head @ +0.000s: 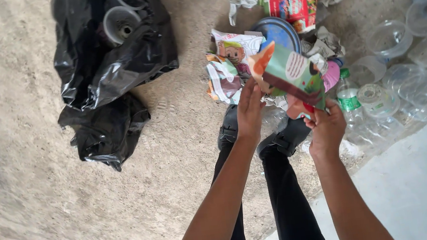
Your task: The recorder is sorting and bagging various plastic, paper, and metal trash items on a concrete floor next to a motorcycle.
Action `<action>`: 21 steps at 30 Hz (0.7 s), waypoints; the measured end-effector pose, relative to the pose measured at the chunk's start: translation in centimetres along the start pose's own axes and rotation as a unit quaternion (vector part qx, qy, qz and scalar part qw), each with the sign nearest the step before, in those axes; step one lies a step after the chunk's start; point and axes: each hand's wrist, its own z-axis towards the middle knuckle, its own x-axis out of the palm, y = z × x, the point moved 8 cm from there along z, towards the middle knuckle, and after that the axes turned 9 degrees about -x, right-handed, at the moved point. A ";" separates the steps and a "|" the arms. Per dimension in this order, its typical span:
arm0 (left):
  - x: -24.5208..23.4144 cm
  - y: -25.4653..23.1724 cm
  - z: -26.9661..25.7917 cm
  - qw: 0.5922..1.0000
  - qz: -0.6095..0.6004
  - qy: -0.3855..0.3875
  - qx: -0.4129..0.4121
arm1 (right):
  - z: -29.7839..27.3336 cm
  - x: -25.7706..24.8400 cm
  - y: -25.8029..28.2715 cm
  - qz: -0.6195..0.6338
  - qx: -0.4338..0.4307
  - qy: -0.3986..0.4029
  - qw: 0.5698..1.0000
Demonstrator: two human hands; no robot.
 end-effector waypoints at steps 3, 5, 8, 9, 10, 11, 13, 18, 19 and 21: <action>-1.4 -0.5 -2.9 1.000 -0.020 -0.007 -0.023 | -1.7 -0.1 0.6 -0.025 0.009 0.028 0.999; -2.3 -0.7 -4.5 0.999 -0.041 -0.010 -0.025 | -2.7 -0.1 1.1 -0.040 0.010 0.046 0.998; -3.1 -1.3 -7.2 0.999 -0.031 -0.021 -0.024 | -4.8 -0.3 2.2 -0.063 0.022 0.067 0.996; -3.2 -1.6 -8.3 0.999 -0.030 -0.024 -0.030 | -5.7 -0.5 2.7 -0.062 0.030 0.067 0.995; -3.3 -1.9 -9.3 0.999 -0.029 -0.026 -0.034 | -6.4 -0.5 3.3 -0.060 0.037 0.068 0.995; -3.2 -2.2 -10.8 0.999 -0.035 -0.027 -0.028 | -7.3 -0.9 4.1 -0.062 0.031 0.075 0.995; -2.9 -2.8 -13.1 0.998 -0.060 -0.014 -0.026 | -8.7 -1.3 5.0 -0.076 0.053 0.079 0.992; -2.5 -5.1 -17.7 0.996 -0.084 -0.010 -0.041 | -11.2 -2.7 7.5 -0.128 0.042 0.101 0.986; -2.3 -5.5 -18.4 0.996 -0.085 -0.005 -0.035 | -11.8 -2.7 8.1 -0.137 0.045 0.108 0.984; -2.6 -5.4 -19.4 0.995 -0.094 -0.008 -0.030 | -12.8 -2.9 9.2 -0.145 0.044 0.113 0.982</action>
